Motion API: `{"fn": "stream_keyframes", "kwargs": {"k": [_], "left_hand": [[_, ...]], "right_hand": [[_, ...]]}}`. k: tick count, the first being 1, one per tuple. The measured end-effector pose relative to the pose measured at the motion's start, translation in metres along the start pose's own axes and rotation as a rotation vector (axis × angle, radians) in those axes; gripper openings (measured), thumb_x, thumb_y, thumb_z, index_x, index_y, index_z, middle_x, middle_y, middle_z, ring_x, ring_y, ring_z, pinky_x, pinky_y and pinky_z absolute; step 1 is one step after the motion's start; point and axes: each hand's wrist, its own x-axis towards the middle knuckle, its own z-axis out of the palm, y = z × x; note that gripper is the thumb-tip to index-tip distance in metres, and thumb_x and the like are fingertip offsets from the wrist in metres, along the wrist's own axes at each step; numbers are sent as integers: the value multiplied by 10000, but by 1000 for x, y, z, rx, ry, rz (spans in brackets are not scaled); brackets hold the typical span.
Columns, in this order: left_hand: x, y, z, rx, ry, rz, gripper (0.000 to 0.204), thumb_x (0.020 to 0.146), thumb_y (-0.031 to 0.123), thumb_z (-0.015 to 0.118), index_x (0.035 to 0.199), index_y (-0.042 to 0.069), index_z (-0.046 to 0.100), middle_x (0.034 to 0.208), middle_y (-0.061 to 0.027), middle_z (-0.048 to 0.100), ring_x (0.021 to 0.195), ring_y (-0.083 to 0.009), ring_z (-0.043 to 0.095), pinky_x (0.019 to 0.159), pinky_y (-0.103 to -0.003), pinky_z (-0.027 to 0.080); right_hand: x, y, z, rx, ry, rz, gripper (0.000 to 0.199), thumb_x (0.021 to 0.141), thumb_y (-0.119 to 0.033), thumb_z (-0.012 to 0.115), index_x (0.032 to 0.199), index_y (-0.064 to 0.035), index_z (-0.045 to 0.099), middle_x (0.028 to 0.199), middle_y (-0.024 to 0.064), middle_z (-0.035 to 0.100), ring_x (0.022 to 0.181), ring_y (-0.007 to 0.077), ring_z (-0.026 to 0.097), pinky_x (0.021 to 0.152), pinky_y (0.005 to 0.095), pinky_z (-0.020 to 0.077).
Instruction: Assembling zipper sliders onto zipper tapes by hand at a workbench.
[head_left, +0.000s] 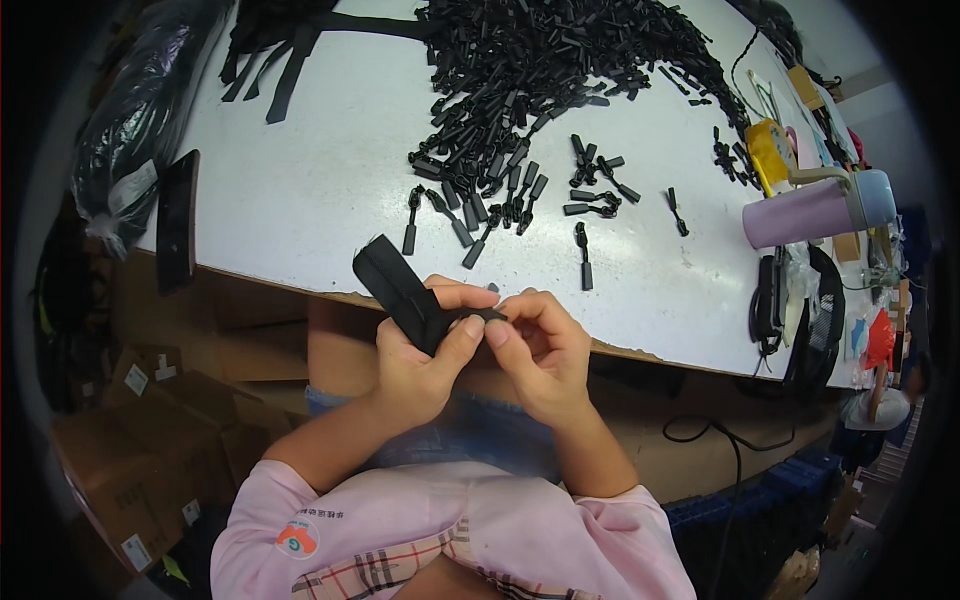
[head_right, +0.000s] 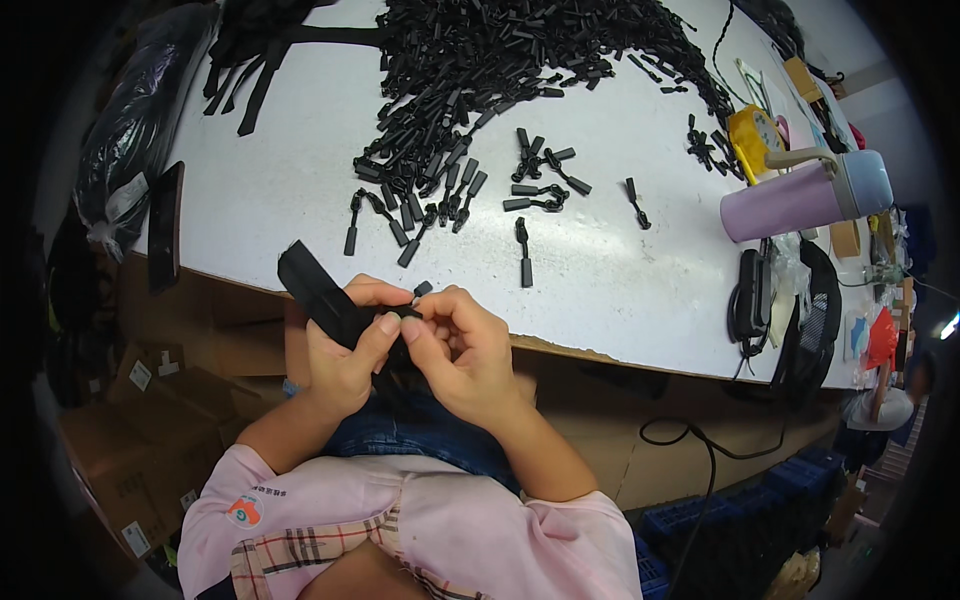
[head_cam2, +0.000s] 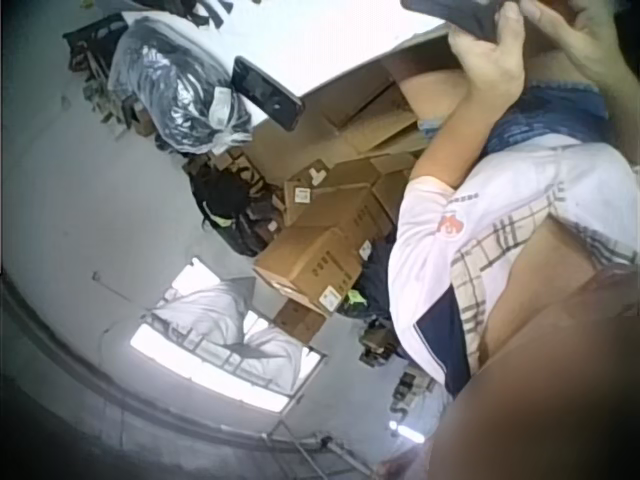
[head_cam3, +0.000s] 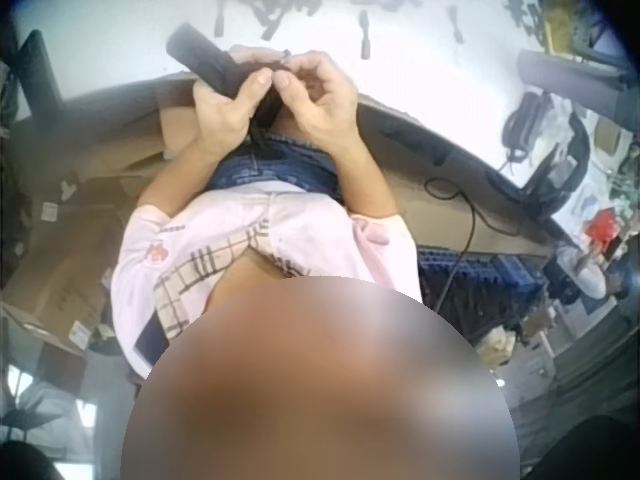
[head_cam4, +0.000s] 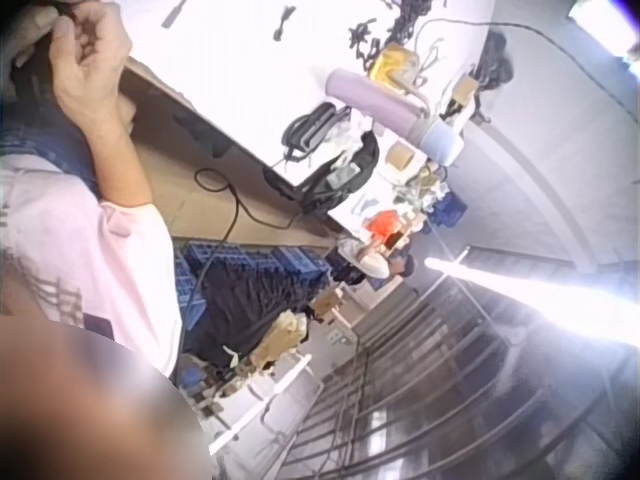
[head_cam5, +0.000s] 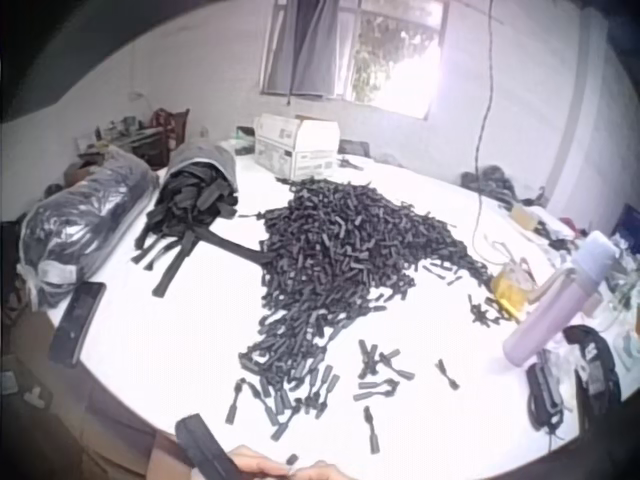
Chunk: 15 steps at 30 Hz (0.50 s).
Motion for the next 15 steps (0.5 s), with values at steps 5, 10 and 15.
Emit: {"fn": "stream_keyframes", "kwargs": {"k": [5, 10, 15], "left_hand": [[-1, 2, 1, -69, -10, 35, 153, 785, 48, 511, 921, -20, 531, 881, -75, 491, 798, -114, 495, 713, -237, 411], [2, -7, -5, 68, -59, 170, 158, 800, 92, 510, 916, -15, 502, 805, -51, 461, 467, -23, 365, 401, -141, 287], [3, 6, -9, -89, -124, -150, 159, 802, 120, 531, 910, 3, 531, 706, -4, 492, 531, -26, 435, 449, -151, 341]], "right_hand": [[1, 0, -4, 42, -78, 70, 66, 817, -61, 492, 828, 4, 482, 678, -30, 453, 553, 0, 370, 465, 138, 293], [-1, -6, -5, 212, -94, 275, 90, 828, -88, 487, 830, 2, 486, 672, -34, 449, 553, 14, 371, 463, 155, 306], [2, 3, -7, -413, -8, -360, 53, 778, -40, 537, 799, 2, 512, 679, -18, 458, 528, 7, 361, 434, 153, 292]]}}
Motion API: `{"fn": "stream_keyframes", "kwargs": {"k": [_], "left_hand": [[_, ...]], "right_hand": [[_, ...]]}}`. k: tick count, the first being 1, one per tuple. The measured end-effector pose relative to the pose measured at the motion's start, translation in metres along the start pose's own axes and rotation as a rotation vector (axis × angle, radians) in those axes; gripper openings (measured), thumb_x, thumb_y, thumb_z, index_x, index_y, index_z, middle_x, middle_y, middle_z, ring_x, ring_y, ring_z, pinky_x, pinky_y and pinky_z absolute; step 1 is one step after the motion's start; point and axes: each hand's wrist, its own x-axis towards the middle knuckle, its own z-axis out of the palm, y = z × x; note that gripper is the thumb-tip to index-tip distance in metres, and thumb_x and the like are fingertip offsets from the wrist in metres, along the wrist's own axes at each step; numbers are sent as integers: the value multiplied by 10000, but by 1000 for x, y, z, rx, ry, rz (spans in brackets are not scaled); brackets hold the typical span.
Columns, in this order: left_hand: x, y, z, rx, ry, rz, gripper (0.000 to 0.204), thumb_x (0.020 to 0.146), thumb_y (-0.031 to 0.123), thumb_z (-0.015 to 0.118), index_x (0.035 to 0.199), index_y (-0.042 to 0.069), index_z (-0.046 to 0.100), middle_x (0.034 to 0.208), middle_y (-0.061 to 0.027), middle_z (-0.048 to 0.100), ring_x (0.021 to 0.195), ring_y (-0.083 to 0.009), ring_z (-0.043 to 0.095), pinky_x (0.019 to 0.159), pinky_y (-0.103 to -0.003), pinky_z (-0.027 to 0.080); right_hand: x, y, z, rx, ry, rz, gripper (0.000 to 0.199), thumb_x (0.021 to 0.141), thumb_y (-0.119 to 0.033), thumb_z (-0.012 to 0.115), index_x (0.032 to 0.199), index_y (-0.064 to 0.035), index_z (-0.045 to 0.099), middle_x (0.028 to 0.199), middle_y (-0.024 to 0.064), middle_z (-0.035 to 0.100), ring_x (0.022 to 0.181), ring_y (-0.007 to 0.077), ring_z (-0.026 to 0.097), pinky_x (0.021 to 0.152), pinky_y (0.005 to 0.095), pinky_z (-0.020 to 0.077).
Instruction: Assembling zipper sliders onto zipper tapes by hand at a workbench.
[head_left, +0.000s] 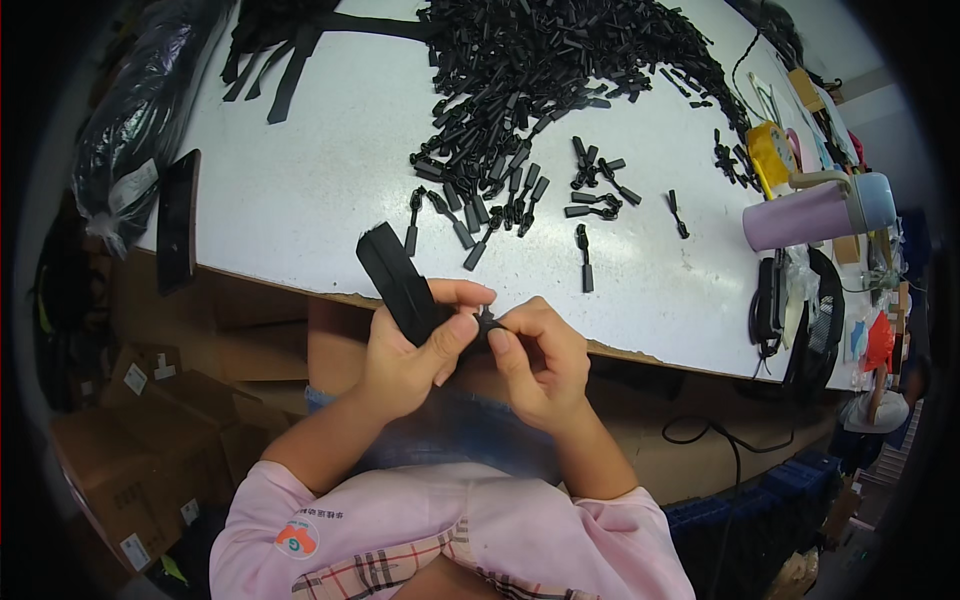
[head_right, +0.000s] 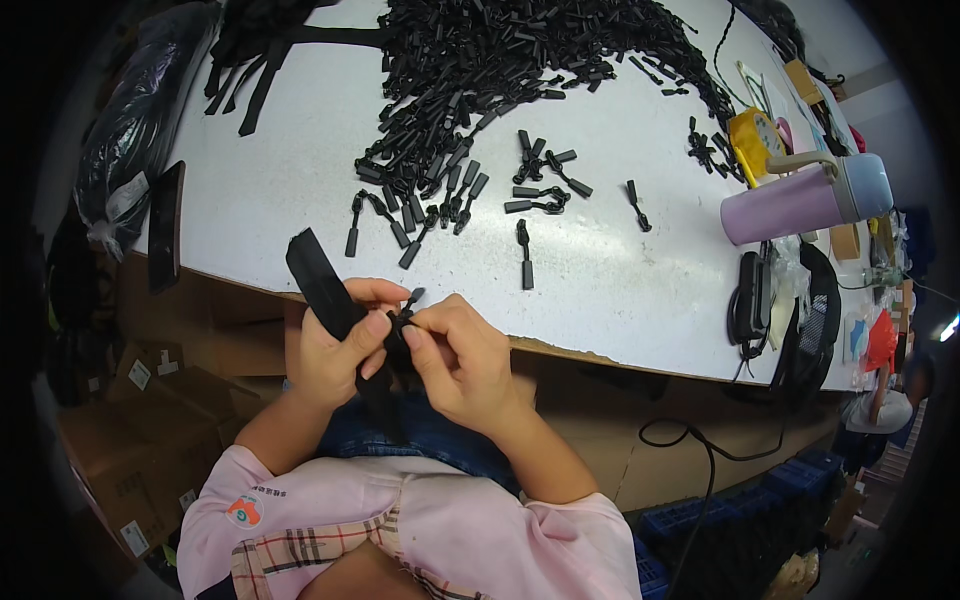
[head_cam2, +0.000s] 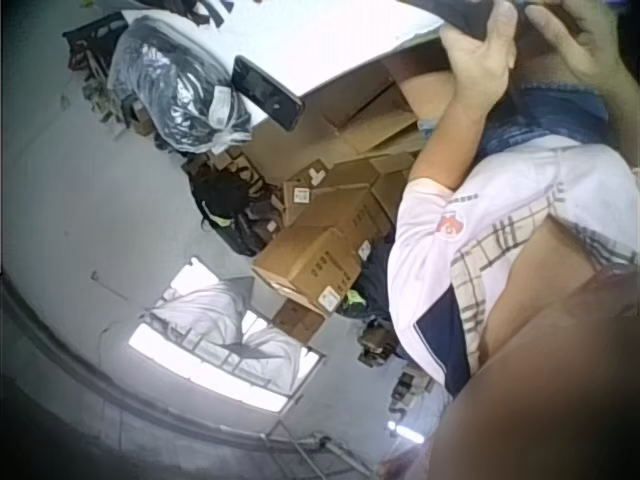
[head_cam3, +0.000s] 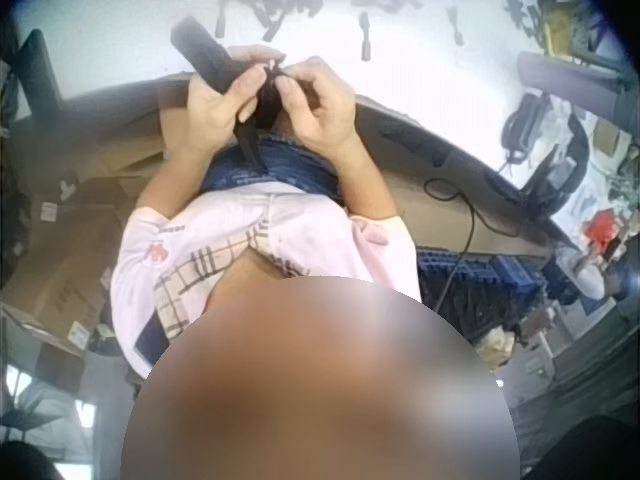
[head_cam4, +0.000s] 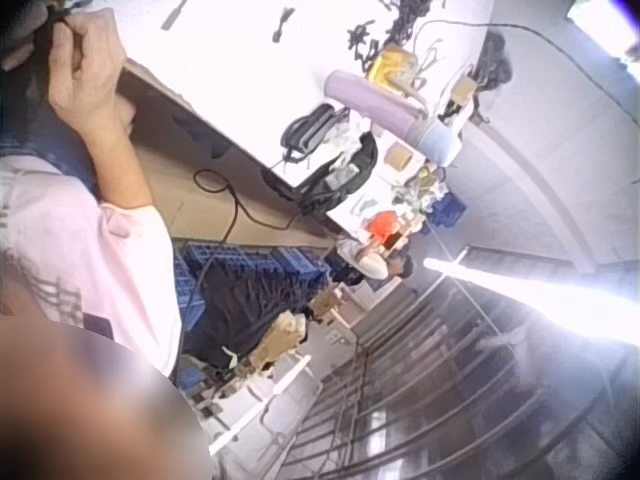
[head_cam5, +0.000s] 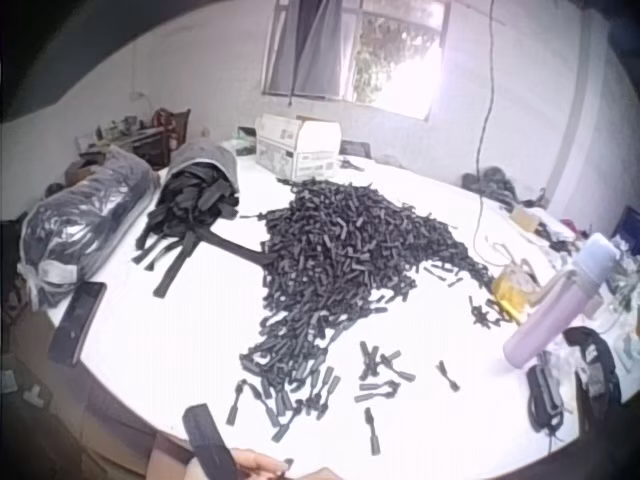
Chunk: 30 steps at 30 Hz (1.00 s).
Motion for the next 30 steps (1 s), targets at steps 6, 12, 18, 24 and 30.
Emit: {"fn": "stream_keyframes", "kwargs": {"k": [6, 12, 18, 24, 30], "left_hand": [[-1, -13, 2, 91, 123, 198, 151, 811, 166, 531, 819, 16, 513, 582, 27, 459, 437, -5, 361, 379, -155, 266], [4, 6, -4, -44, 146, -6, 169, 829, 191, 502, 821, 23, 510, 625, 0, 466, 504, -7, 377, 427, -151, 281], [2, -5, -10, -71, -122, -49, 575, 833, 513, 301, 1128, 24, 363, 679, 30, 410, 536, -18, 331, 442, -146, 240], [3, 3, -3, -69, -169, -54, 615, 809, 535, 346, 1150, 23, 340, 685, 33, 418, 525, -13, 339, 444, -144, 259], [-2, -10, -17, -203, -244, -355, 426, 829, 458, 399, 895, 43, 474, 629, 42, 412, 458, -18, 317, 416, -163, 272]], "right_hand": [[13, -9, -4, 333, -128, 398, 82, 709, -16, 593, 758, -1, 529, 557, -8, 467, 436, 20, 353, 383, 165, 260], [7, -10, -8, 160, -643, 384, 171, 656, -66, 633, 791, -16, 541, 539, 14, 475, 408, 75, 376, 381, 211, 284], [24, -15, 7, -157, -32, -179, 346, 584, -57, 656, 902, -16, 525, 799, 71, 526, 666, 197, 505, 538, 273, 421], [22, -11, 2, -167, -245, -173, 238, 576, -20, 635, 798, -24, 549, 823, 82, 534, 674, 228, 492, 588, 304, 409], [17, -8, -2, -125, -67, -157, 215, 612, -6, 636, 806, -32, 548, 729, 57, 518, 612, 176, 483, 557, 251, 387]]}}
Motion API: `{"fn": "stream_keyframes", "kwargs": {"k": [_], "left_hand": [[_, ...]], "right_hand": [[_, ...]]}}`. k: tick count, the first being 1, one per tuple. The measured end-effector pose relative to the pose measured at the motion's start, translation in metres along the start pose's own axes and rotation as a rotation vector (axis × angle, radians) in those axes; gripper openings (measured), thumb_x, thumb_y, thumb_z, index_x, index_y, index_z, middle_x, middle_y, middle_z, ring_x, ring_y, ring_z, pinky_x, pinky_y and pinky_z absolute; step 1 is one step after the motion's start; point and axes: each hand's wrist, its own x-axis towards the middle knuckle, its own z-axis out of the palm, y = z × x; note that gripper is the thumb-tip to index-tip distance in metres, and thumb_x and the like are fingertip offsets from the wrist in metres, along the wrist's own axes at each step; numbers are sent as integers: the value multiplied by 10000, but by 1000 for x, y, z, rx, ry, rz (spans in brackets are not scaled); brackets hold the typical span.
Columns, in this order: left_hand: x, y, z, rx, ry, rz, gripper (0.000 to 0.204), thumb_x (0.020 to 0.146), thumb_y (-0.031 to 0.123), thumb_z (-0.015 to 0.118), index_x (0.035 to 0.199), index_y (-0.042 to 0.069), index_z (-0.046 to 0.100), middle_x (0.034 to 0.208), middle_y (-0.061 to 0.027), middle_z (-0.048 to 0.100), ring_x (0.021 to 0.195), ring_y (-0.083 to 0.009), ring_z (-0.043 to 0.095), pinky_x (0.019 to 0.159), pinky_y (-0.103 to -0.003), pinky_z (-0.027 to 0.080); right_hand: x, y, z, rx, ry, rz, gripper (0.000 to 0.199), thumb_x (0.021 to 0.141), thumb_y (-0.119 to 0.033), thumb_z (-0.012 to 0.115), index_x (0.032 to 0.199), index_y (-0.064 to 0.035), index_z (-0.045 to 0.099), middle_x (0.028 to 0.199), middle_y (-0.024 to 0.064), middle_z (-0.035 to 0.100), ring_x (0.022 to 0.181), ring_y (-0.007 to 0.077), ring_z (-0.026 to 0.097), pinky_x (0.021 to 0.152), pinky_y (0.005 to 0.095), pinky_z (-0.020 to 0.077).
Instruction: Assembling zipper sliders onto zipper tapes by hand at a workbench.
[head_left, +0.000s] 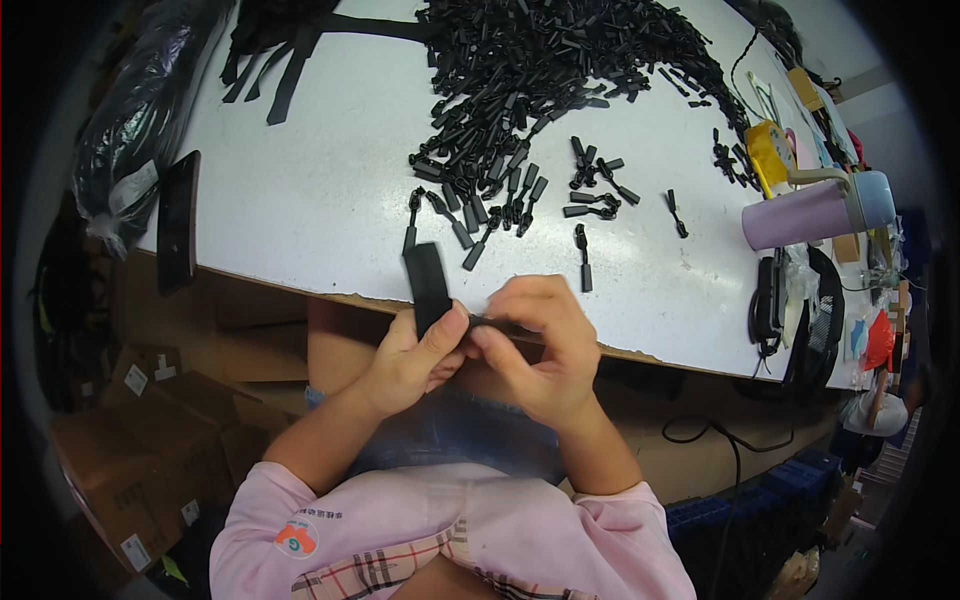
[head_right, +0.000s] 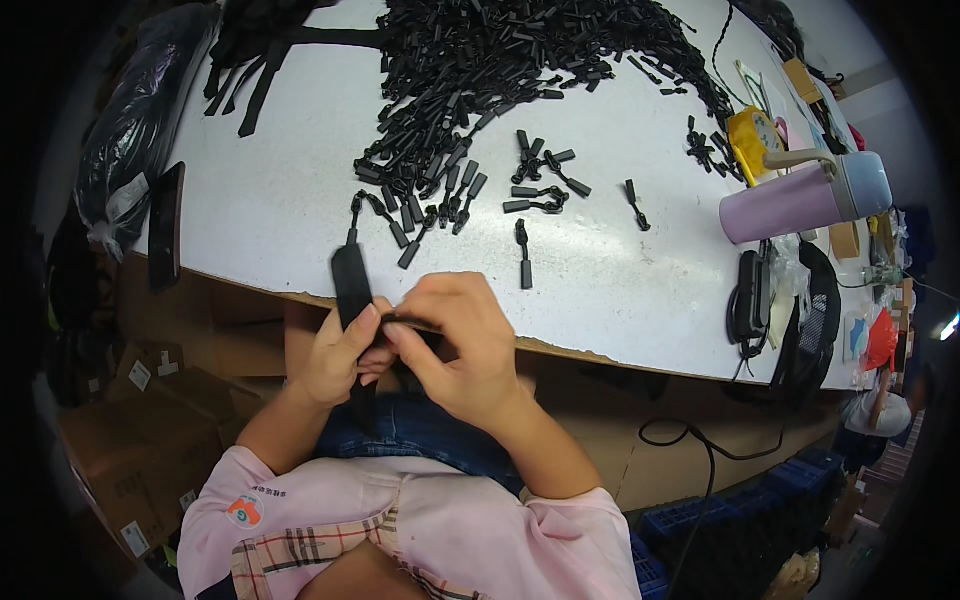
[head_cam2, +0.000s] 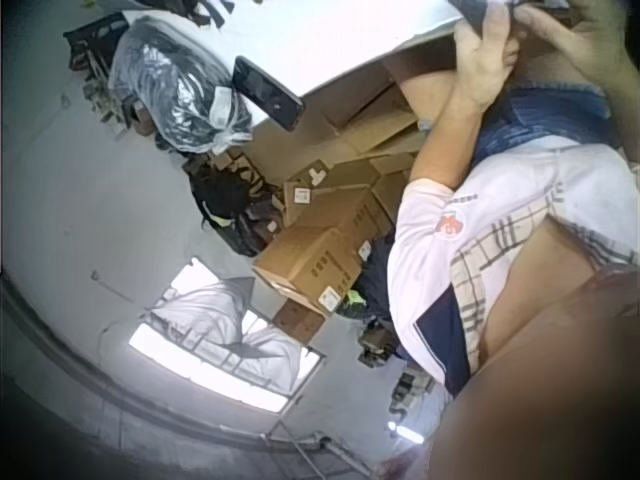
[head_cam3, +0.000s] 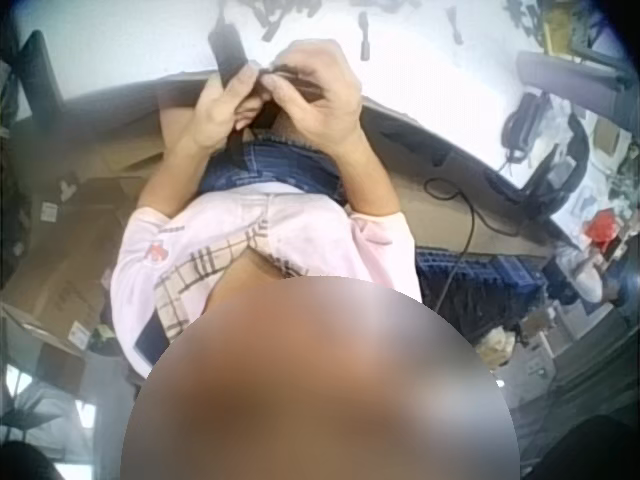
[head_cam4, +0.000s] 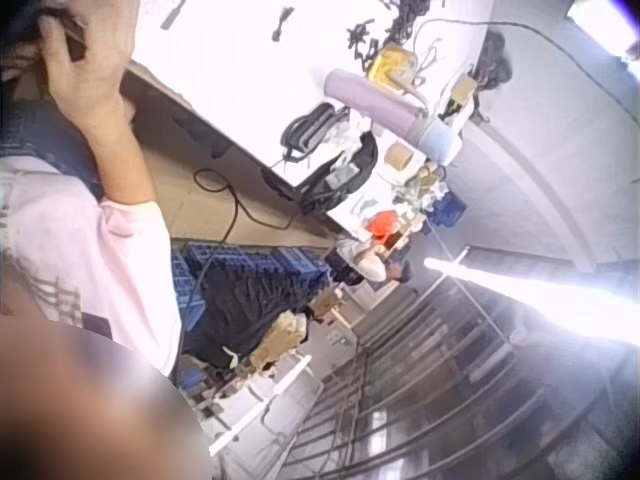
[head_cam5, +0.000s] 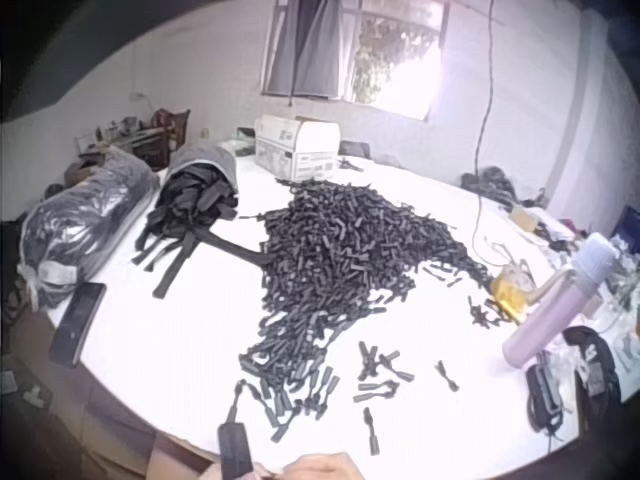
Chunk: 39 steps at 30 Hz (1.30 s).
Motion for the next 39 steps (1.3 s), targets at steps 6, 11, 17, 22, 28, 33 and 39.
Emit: {"fn": "stream_keyframes", "kwargs": {"k": [6, 11, 17, 22, 28, 33, 39], "left_hand": [[3, -13, 10, 536, 335, 607, 211, 790, 226, 565, 789, 22, 509, 687, -26, 519, 619, -88, 475, 559, -226, 387], [6, -15, 14, 519, 179, 686, 195, 756, 169, 605, 858, 22, 529, 769, -42, 548, 654, -91, 500, 588, -236, 406], [3, -6, 13, 121, 174, 384, 179, 755, 61, 576, 909, 5, 505, 783, -30, 546, 653, -59, 504, 573, -190, 397], [7, -5, 5, 362, 219, 579, 139, 740, 12, 578, 869, 13, 527, 749, -45, 548, 633, -89, 505, 561, -229, 411], [8, -8, 14, 839, 344, 1027, 118, 728, -13, 566, 829, 29, 521, 725, -45, 517, 641, -138, 501, 575, -241, 398], [5, -10, 8, 304, 472, 478, 167, 780, 129, 571, 853, -10, 515, 723, -4, 519, 636, -49, 453, 580, -180, 379], [7, -3, 10, 194, 402, 391, 162, 760, 94, 583, 866, -13, 522, 703, 8, 512, 630, -32, 444, 563, -175, 375]], "right_hand": [[-12, -8, -6, 825, 117, 732, 121, 769, -66, 568, 857, 9, 532, 679, 26, 536, 522, 21, 427, 465, 143, 340], [-11, -11, -7, 797, 120, 718, 76, 804, -60, 517, 828, 8, 542, 622, 24, 536, 469, 24, 415, 410, 151, 325], [-11, -10, -8, 490, -13, 544, 74, 783, -35, 516, 773, 16, 569, 607, 13, 537, 457, 31, 421, 413, 167, 336], [-7, -8, -5, 93, -78, 259, 55, 756, -18, 527, 744, 21, 564, 575, 22, 527, 440, 43, 414, 397, 174, 331], [-12, -3, -1, 889, -34, 922, 44, 705, -6, 553, 746, -13, 567, 539, 57, 483, 412, 109, 438, 384, 194, 321], [18, 12, 3, -486, 36, 121, 160, 677, -102, 596, 822, -37, 579, 720, 69, 524, 562, 178, 475, 459, 254, 358], [15, 31, 1, -865, 45, 5, 230, 640, -138, 616, 842, -37, 574, 836, 87, 519, 638, 208, 464, 525, 293, 378]]}}
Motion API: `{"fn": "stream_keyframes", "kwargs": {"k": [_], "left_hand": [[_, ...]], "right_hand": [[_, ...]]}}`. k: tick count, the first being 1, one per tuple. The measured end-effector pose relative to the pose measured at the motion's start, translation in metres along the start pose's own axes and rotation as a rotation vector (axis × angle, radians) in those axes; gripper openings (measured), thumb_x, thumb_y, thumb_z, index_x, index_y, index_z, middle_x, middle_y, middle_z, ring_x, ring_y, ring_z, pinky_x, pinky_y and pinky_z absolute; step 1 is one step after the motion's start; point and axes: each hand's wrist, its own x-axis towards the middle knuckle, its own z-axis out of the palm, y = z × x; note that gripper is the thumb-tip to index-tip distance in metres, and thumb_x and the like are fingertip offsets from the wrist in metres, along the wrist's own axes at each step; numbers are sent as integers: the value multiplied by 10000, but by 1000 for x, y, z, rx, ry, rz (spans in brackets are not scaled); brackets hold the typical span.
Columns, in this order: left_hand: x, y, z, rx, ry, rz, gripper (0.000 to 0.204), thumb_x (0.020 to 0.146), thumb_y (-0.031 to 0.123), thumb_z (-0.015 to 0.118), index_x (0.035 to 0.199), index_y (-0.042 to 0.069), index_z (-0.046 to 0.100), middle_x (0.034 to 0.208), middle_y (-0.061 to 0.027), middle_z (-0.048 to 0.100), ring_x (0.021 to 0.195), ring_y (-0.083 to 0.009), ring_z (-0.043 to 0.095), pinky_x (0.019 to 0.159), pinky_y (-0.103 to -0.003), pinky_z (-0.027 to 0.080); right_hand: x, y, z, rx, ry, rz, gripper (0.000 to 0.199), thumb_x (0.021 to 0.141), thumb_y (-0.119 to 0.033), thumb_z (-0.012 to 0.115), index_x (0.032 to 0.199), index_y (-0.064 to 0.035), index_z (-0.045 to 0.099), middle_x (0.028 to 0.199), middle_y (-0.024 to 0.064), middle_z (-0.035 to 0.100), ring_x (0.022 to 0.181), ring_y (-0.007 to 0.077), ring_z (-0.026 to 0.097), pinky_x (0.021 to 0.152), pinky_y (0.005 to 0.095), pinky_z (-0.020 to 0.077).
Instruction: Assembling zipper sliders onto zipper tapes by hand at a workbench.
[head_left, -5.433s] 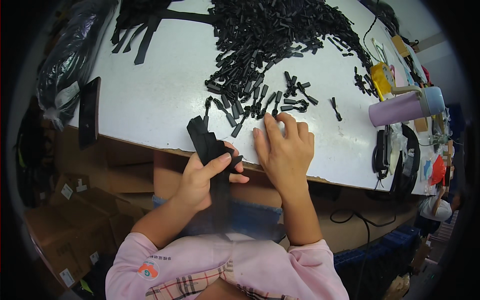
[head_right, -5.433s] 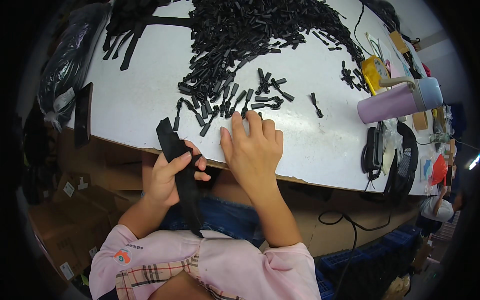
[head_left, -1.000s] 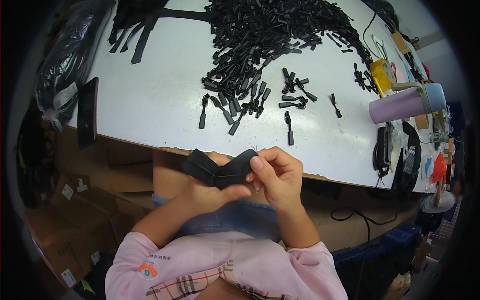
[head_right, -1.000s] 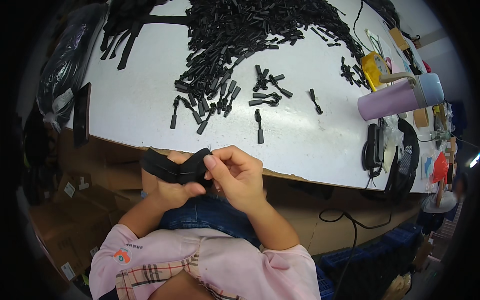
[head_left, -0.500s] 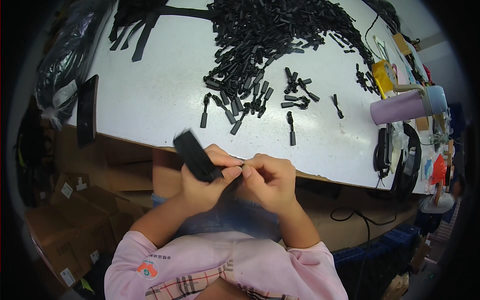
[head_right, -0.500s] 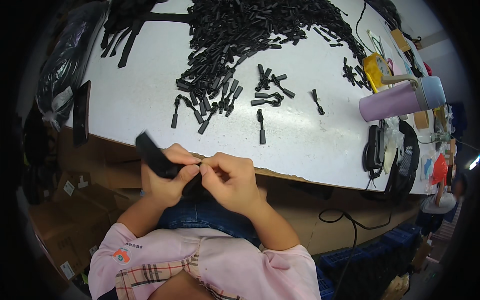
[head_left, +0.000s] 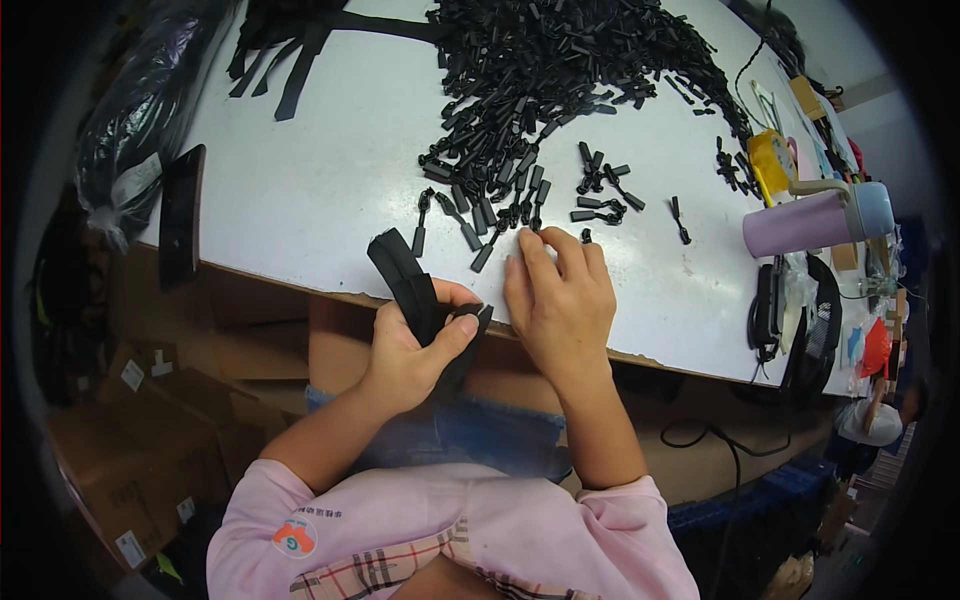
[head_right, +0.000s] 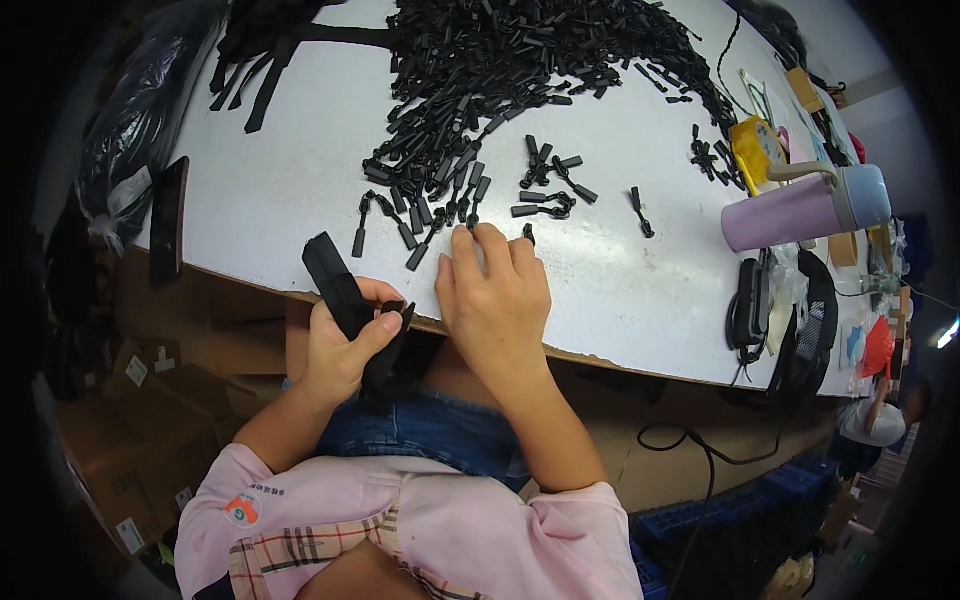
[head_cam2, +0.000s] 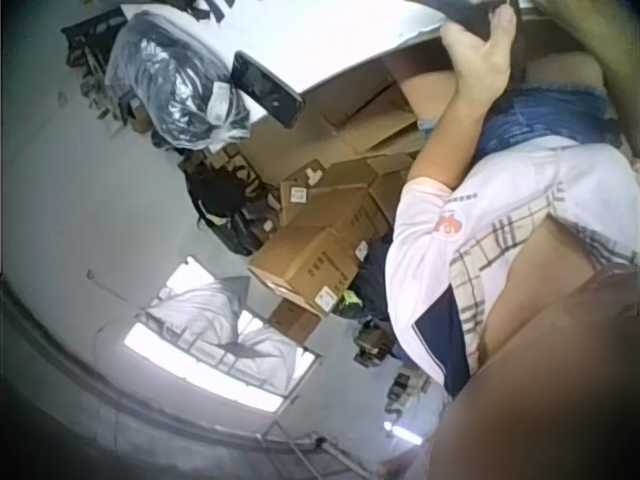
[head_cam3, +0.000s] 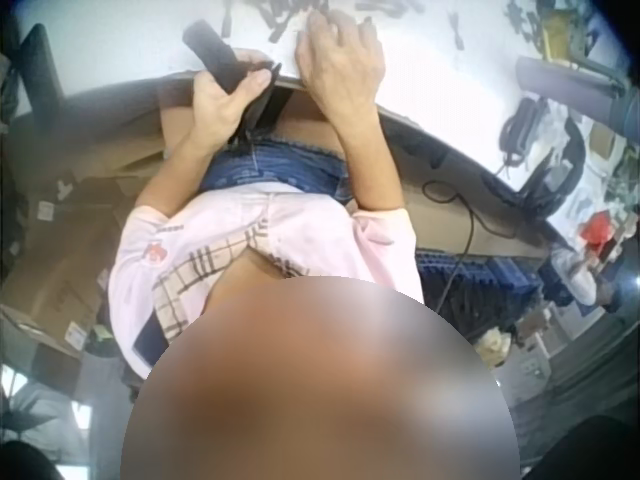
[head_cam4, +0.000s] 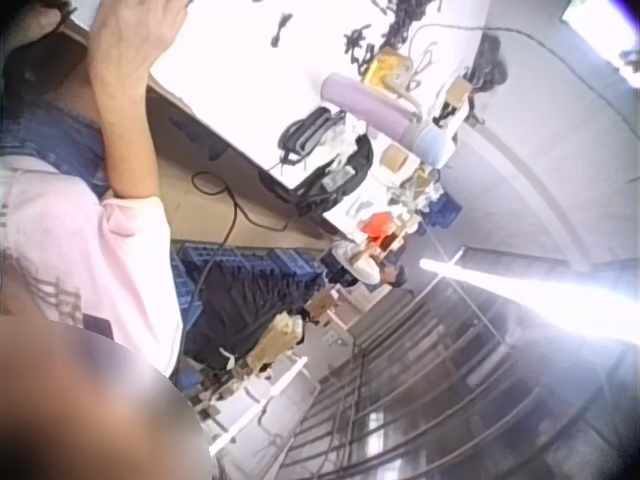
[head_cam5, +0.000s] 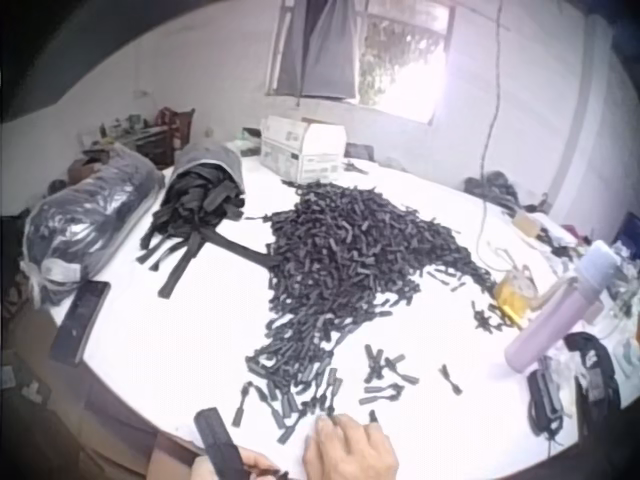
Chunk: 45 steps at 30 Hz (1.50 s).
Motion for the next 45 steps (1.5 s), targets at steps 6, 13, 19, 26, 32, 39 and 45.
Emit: {"fn": "stream_keyframes", "kwargs": {"k": [6, 13, 19, 26, 32, 39, 45], "left_hand": [[1, -1, 4, 37, 43, -23, 133, 753, 59, 578, 856, -13, 535, 636, 31, 499, 562, -13, 428, 499, -159, 356], [2, -6, 7, 84, 51, 126, 97, 750, 28, 570, 839, -6, 557, 689, 5, 542, 586, -33, 478, 541, -162, 398], [4, -6, 4, 149, -26, 229, 100, 728, 3, 580, 826, -4, 561, 791, -47, 563, 655, -59, 518, 598, -175, 428], [1, -5, 6, 187, 43, 228, 95, 728, 4, 575, 822, -2, 564, 800, -44, 565, 642, -50, 505, 583, -168, 415], [0, -6, 2, 236, 44, 234, 188, 750, 45, 564, 932, 5, 537, 838, -53, 563, 749, -80, 515, 689, -216, 418], [-1, 5, 5, -20, -23, 147, 217, 760, 44, 550, 967, -14, 523, 842, -57, 555, 743, -92, 518, 679, -216, 419], [0, 5, -2, -139, -165, 117, 161, 767, 35, 536, 912, -34, 548, 832, -57, 539, 740, -86, 508, 665, -207, 409]], "right_hand": [[-5, 4, -4, 131, 21, 44, 229, 594, 3, 605, 818, -24, 563, 790, 92, 520, 632, 230, 466, 539, 299, 409], [-5, -6, -29, 1001, -175, 324, 64, 689, 10, 588, 752, 1, 581, 733, 63, 540, 544, 81, 512, 473, 179, 398], [-6, -6, -32, 979, -217, 186, 108, 681, 34, 587, 783, 0, 588, 739, 69, 530, 553, 90, 512, 467, 193, 408], [-7, -14, -25, 804, -108, 11, 136, 685, 41, 585, 814, -4, 588, 726, 70, 519, 522, 92, 486, 447, 204, 401], [-25, -30, -18, 1141, -65, 475, 86, 716, 50, 567, 796, 18, 561, 728, 55, 516, 539, 56, 460, 465, 169, 364], [-25, -32, -17, 1418, -42, 546, 51, 744, 26, 554, 793, 25, 538, 718, 33, 513, 543, 40, 453, 457, 152, 344], [-19, -13, -31, 1817, -458, 810, 63, 769, -28, 553, 788, 22, 521, 622, 11, 495, 464, 23, 405, 392, 150, 303]]}}
